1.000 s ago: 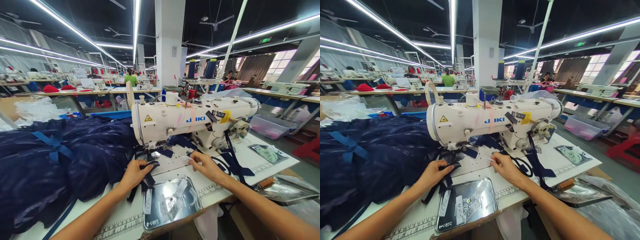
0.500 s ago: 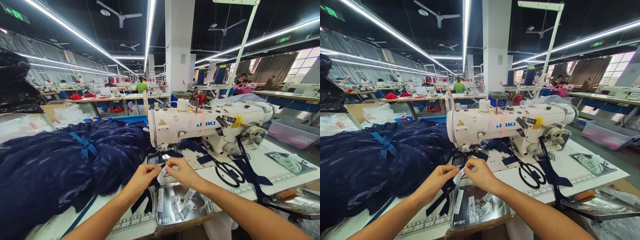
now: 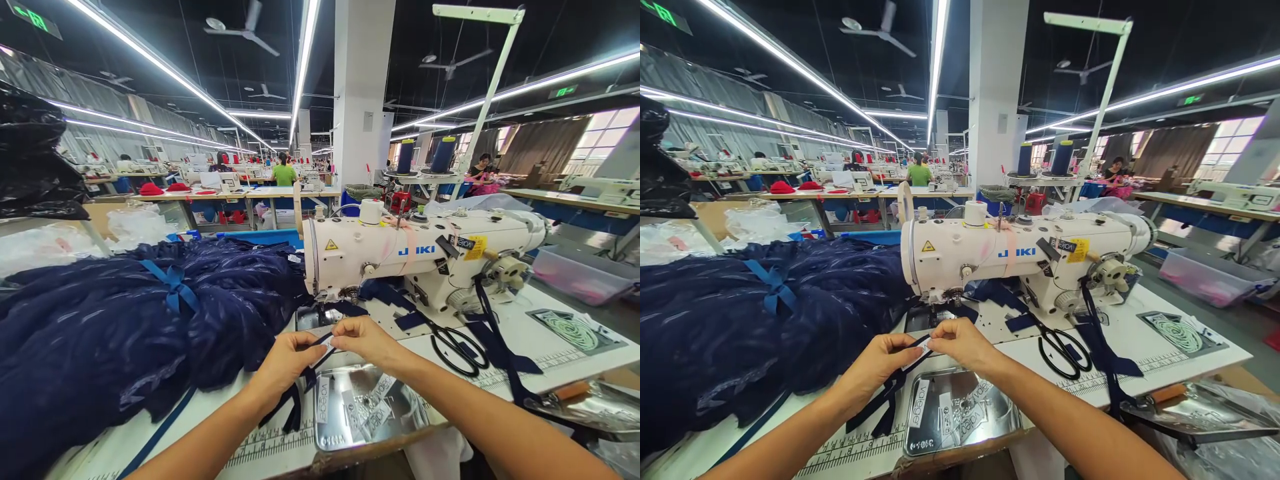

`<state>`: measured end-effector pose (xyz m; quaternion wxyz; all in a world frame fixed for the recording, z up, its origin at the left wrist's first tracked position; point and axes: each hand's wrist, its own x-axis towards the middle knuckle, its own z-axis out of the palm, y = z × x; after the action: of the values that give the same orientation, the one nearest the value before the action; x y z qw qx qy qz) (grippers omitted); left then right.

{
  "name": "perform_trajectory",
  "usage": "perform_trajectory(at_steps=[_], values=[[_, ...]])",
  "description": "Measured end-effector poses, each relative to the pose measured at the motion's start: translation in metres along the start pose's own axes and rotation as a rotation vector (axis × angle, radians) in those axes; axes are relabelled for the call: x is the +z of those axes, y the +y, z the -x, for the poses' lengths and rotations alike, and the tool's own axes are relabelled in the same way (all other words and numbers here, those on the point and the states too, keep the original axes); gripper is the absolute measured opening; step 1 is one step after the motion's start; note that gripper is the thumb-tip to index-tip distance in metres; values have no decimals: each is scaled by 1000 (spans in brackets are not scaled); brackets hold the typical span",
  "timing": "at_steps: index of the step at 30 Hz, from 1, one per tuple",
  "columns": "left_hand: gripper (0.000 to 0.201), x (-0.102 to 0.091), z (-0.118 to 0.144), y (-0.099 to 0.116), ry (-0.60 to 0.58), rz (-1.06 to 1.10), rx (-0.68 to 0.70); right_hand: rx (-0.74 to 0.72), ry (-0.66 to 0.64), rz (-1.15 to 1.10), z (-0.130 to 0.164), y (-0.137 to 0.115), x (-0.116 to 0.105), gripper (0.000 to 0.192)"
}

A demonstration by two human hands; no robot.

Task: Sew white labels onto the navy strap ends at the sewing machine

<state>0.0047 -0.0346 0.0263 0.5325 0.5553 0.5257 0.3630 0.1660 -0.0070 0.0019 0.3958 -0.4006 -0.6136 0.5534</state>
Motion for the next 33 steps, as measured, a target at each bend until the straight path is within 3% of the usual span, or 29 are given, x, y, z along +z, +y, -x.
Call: perform_trajectory(at_steps=[9, 11, 13, 14, 16, 18, 20, 22, 24, 29, 31, 33], values=[[31, -4, -12, -7, -102, -49, -22, 35, -33, 17, 3, -3, 0, 13], [32, -8, -14, -11, -144, -75, -32, 23, -111, 51, 2, 0, -7, 11], [33, -15, -17, -14, -162, -149, -5, -32, -166, 228, -2, 3, -24, 11], [32, -19, -19, -15, -159, -209, 34, -66, -146, 402, -6, 3, -35, 12], [29, -25, -25, -13, -124, -389, 208, -111, 28, 918, -15, 3, -61, 12], [26, -25, -33, -8, -19, -666, 541, -105, 227, 1422, -29, 2, -84, 15], [30, -18, -45, -5, 114, -1006, 923, -89, 288, 1613, -44, 2, -100, 21], [33, -8, -59, -7, 149, -1296, 1192, -80, 265, 1650, -54, 4, -106, 24], [31, 0, -72, -15, 81, -1451, 1275, -80, 245, 1686, -54, 4, -106, 25], [19, -7, -79, -36, -88, -1600, 1240, -122, 297, 1786, -10, -2, -92, 25], [16, -14, -73, -39, -125, -1661, 1260, -320, 282, 1792, 7, -2, -83, 28], [15, -18, -68, -40, -146, -1707, 1270, -575, 155, 1713, 12, 2, -74, 31]])
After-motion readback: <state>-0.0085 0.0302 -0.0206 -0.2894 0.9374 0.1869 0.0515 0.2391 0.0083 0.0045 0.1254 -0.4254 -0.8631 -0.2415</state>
